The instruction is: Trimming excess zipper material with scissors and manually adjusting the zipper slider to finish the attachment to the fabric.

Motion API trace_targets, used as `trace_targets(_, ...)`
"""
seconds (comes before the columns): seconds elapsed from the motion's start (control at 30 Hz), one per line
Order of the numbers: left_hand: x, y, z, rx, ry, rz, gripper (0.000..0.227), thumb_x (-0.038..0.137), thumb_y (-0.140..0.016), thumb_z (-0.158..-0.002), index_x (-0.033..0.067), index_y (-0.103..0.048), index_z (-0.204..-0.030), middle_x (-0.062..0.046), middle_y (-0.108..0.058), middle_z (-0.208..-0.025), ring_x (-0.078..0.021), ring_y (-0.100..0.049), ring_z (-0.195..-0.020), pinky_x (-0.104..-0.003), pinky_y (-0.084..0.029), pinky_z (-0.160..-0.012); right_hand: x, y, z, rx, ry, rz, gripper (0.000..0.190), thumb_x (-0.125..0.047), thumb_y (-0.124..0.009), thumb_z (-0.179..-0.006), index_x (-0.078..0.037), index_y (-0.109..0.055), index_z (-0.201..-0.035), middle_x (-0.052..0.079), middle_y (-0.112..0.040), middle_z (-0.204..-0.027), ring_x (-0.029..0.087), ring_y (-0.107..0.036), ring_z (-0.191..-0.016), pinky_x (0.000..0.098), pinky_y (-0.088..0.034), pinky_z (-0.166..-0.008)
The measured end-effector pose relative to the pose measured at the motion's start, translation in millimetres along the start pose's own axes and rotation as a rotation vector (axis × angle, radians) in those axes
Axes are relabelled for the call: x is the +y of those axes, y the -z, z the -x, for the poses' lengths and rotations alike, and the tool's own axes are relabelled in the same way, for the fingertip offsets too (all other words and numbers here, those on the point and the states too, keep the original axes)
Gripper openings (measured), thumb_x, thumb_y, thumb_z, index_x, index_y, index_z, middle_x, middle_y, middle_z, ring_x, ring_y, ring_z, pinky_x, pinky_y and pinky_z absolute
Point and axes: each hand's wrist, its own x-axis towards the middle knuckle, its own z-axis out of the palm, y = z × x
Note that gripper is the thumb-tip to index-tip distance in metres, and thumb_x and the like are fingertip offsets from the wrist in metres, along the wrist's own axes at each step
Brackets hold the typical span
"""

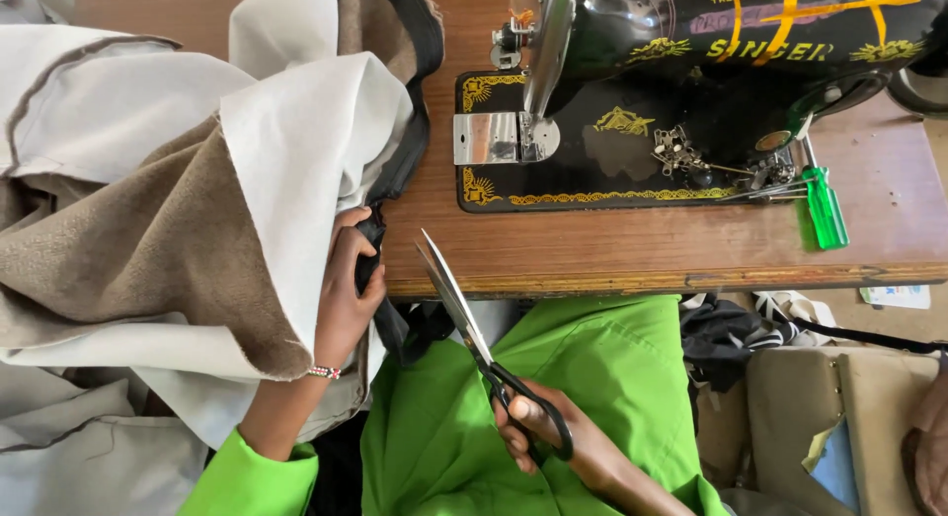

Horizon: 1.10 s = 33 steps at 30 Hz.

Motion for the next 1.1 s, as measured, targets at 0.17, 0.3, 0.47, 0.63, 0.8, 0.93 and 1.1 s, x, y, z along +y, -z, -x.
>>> trace_targets(0.17, 20, 12, 1, 0.039, 0.010, -0.019, 0.023, -0.009, -0.051, -0.092, 0.0084, -0.039, -0.101, -0.020, -0.055, -0.145, -0.0342, -0.053, -0.142, -0.049, -0.037, -0.119, -1, -6, -15, -0.004, -0.048, -0.012, 0.052, -0.055, -0.061, -0.101, -0.003, -0.063, -0.099, 0.004, -0.056, -0.070, 0.016, -0.060, -0.054, 0.0281, -0.047, -0.050)
trace_targets(0.3, 37, 21, -2, 0.030, 0.001, -0.095, 0.016, -0.004, -0.054, -0.095, 0.0077, -0.044, -0.098, -0.018, -0.059, -0.142, -0.0325, -0.055, -0.143, -0.048, -0.040, -0.118, 3, -8, -24, 0.017, -0.052, -0.050, 0.048, -0.050, -0.061, -0.103, -0.002, -0.063, -0.100, 0.006, -0.055, -0.070, 0.017, -0.059, -0.055, 0.0301, -0.050, -0.049)
trace_targets(0.47, 57, 27, -4, 0.026, -0.011, -0.122, 0.016, -0.004, -0.054, -0.096, 0.0083, -0.044, -0.096, -0.018, -0.061, -0.146, -0.0324, -0.059, -0.138, -0.049, -0.042, -0.121, -6, -16, -19, 0.065, -0.025, 0.014, 0.036, -0.038, -0.071, -0.101, -0.006, -0.060, -0.089, 0.002, -0.057, -0.066, 0.014, -0.057, -0.049, 0.0276, -0.047, -0.048)
trace_targets(0.63, 63, 24, 2, 0.024, 0.008, -0.103, 0.013, -0.002, -0.054, -0.100, 0.0081, -0.047, -0.100, -0.020, -0.059, -0.153, -0.0367, -0.056, -0.146, -0.051, -0.040, -0.125, 18, 1, -2, 0.125, -0.034, 0.025, 0.028, -0.024, -0.082, -0.098, -0.005, -0.062, -0.091, 0.003, -0.059, -0.061, 0.013, -0.056, -0.043, 0.0270, -0.046, -0.040)
trace_targets(0.8, 65, 11, 39, 0.010, 0.164, -0.214, 0.013, 0.007, -0.046, -0.116, 0.0093, -0.049, -0.103, -0.007, -0.045, -0.090, -0.0254, -0.045, -0.072, -0.045, -0.042, -0.080, 41, 37, 24, 0.064, -0.029, 0.042, 0.042, -0.032, -0.088, -0.088, 0.001, -0.068, -0.105, 0.007, -0.062, -0.067, 0.016, -0.063, -0.053, 0.0309, -0.048, -0.050)
trace_targets(0.93, 82, 22, 49, -0.011, 0.228, -0.055, 0.014, 0.013, -0.038, -0.118, 0.0057, -0.045, -0.109, -0.016, -0.051, -0.119, -0.0280, -0.059, -0.120, -0.041, -0.046, -0.107, 12, 58, 39, -0.199, -0.054, 0.026, 0.074, -0.066, -0.088, -0.085, -0.004, -0.065, -0.120, 0.003, -0.063, -0.088, 0.016, -0.062, -0.075, 0.0313, -0.052, -0.070)
trace_targets(1.1, 104, 28, 53, -0.129, 0.630, 0.208, 0.026, 0.038, -0.063, -0.109, 0.0158, -0.053, -0.099, 0.000, -0.055, -0.088, -0.0138, -0.054, -0.081, -0.032, -0.046, -0.081, -22, 96, 50, -0.373, -0.282, 0.378, 0.077, -0.067, -0.085, -0.082, -0.009, -0.073, -0.132, 0.001, -0.065, -0.097, 0.012, -0.062, -0.083, 0.0262, -0.051, -0.070)
